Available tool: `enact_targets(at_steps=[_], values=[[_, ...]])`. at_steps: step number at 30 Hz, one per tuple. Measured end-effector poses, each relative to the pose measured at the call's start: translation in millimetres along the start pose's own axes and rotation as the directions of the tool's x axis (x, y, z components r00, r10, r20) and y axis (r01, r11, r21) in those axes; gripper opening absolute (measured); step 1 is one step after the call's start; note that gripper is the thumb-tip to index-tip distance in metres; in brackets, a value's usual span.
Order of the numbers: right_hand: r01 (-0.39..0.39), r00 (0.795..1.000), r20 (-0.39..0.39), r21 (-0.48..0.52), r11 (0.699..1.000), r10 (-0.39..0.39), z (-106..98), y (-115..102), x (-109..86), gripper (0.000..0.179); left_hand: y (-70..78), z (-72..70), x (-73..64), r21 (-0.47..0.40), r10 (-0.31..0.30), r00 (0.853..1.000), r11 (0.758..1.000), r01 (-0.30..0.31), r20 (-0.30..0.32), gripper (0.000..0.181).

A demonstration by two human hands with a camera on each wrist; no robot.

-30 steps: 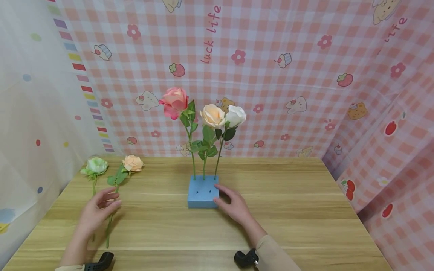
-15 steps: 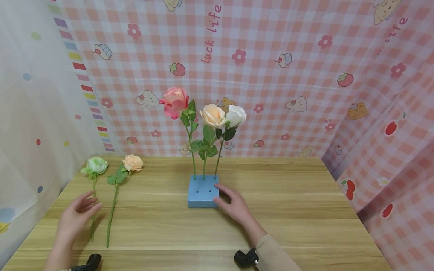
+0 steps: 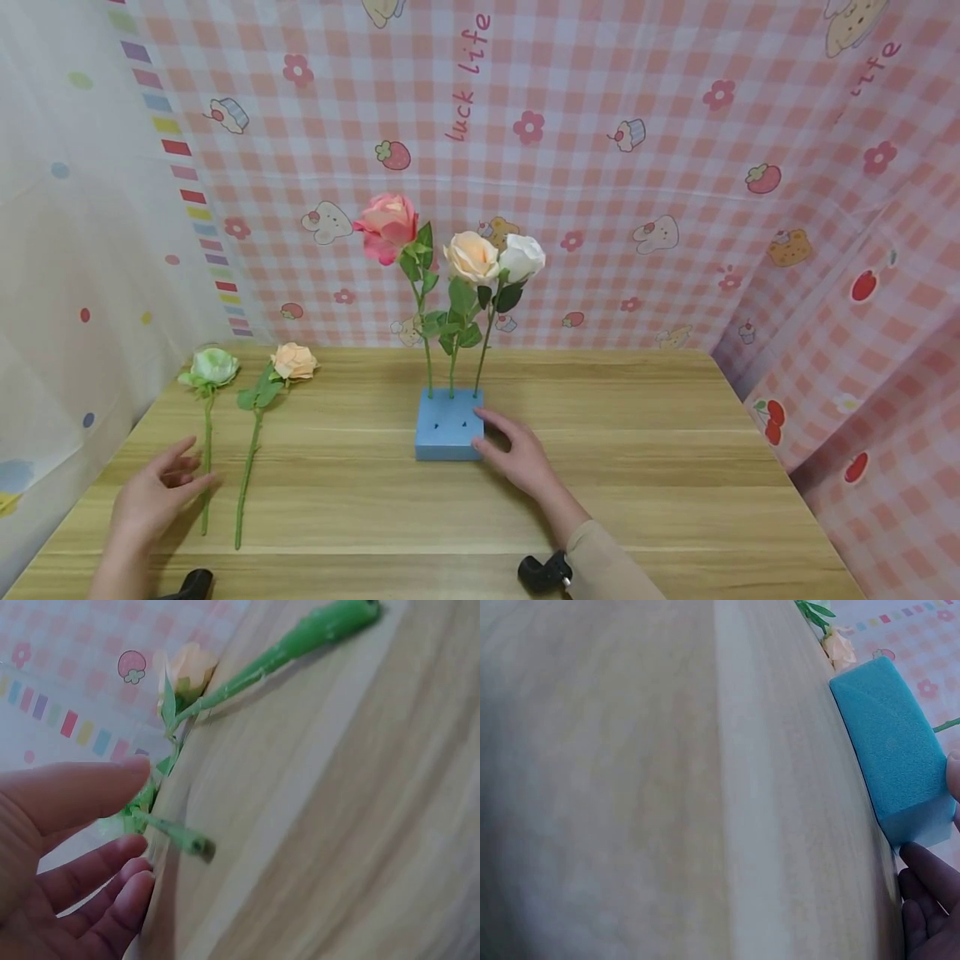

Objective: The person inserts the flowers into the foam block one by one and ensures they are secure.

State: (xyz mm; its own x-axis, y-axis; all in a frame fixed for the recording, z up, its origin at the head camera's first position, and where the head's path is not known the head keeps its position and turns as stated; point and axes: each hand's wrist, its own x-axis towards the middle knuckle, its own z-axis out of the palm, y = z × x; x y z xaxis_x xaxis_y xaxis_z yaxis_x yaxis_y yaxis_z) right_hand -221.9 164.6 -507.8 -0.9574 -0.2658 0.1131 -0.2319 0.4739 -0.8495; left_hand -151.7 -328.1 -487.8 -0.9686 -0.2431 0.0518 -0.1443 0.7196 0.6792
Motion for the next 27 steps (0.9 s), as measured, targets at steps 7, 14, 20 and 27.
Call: enact_targets(at_steps=[7,14,20,27], values=[[0.002,1.0,-0.015,-0.008,1.0,-0.002,1.3,1.5,0.4,0.052,-0.2,-9.0,2.2,0.034,0.005,0.991,0.999,-0.01,0.132,0.081],[0.004,1.0,-0.016,-0.011,1.0,-0.004,1.6,1.7,0.3,0.052,-2.7,-9.4,7.3,0.055,0.019,0.981,0.998,-0.03,0.191,0.085],[0.0,1.0,-0.019,-0.018,1.0,0.0,1.8,1.7,-0.3,0.052,-2.8,-7.0,6.2,0.058,0.03,0.986,0.998,-0.04,0.164,0.081],[0.001,1.0,-0.014,-0.016,1.0,-0.002,2.0,2.3,-0.2,0.052,1.6,-6.2,5.8,0.044,-0.029,0.989,0.999,0.023,0.147,0.074]])
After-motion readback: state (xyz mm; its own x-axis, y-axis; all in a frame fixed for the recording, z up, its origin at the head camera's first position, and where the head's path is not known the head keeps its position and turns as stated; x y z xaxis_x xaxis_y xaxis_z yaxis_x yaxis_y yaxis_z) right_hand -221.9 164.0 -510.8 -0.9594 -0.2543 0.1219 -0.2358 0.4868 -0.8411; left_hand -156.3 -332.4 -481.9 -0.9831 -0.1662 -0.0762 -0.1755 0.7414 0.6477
